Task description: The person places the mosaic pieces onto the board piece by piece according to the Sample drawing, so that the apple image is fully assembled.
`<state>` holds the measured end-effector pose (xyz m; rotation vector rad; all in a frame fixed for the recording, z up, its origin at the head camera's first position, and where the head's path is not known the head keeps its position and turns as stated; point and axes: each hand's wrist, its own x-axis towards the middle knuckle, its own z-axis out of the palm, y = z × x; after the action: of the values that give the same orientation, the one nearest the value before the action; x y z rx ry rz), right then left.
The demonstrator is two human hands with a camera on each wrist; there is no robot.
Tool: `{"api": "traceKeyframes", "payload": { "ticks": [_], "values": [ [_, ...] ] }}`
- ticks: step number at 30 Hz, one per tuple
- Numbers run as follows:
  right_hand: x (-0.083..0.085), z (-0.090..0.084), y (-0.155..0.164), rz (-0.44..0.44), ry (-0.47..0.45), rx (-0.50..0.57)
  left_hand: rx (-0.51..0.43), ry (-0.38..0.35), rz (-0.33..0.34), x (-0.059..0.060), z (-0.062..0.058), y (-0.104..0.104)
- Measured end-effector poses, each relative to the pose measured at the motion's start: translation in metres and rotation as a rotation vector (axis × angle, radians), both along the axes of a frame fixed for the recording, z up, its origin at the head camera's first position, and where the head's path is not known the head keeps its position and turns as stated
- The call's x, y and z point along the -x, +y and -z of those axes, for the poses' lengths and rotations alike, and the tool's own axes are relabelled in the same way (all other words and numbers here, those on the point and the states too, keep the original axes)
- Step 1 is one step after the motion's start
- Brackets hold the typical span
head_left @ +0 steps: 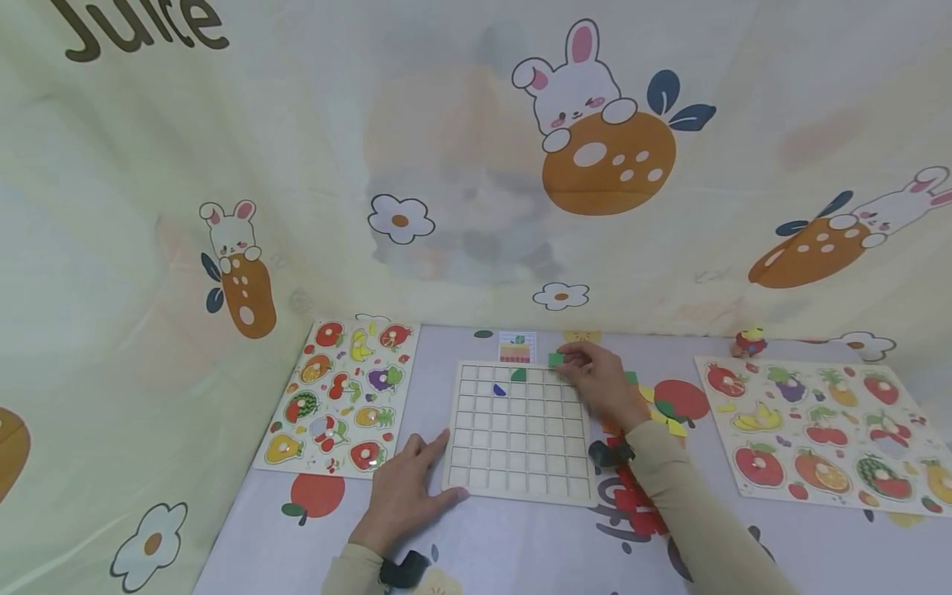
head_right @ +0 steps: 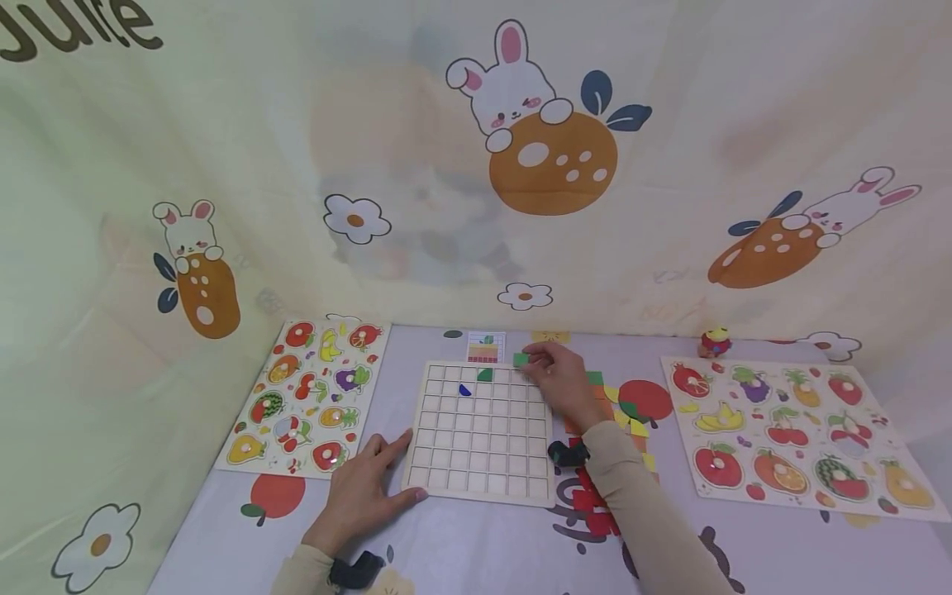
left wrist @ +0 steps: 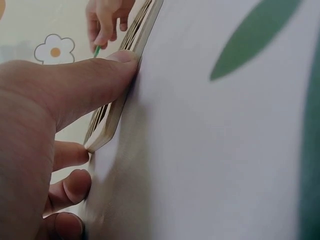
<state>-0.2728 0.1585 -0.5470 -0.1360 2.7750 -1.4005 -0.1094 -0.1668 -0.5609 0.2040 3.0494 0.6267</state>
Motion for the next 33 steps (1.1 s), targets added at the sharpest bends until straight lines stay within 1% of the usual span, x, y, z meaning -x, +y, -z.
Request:
{"api": "traceKeyframes", "payload": {
  "ticks": [3,5,10,14,18,27,33],
  "values": [
    [0.000,0.002,-0.010,0.007,-0.054,0.036,-0.001,0.004,0.005,0.000,-0.001,0.000],
    [0.001,0.004,-0.016,0.002,-0.060,0.045,-0.003,0.003,0.005,0.000,-0.001,0.000],
    [0.003,0.011,-0.024,-0.044,0.002,-0.012,0.000,0.000,0.005,0.000,0.000,-0.001],
    [0.005,0.016,-0.027,-0.062,0.004,-0.064,0.002,-0.002,0.007,0.000,0.000,-0.001],
    [0.006,0.019,-0.027,-0.062,-0.009,-0.086,0.005,0.002,0.010,0.000,0.001,-0.001],
    [0.008,0.015,-0.024,-0.073,-0.031,-0.089,-0.001,0.007,0.008,0.000,0.000,-0.001],
    [0.008,0.012,-0.022,-0.077,-0.064,-0.064,-0.005,-0.005,0.009,0.001,0.000,-0.001]
  ]
}}
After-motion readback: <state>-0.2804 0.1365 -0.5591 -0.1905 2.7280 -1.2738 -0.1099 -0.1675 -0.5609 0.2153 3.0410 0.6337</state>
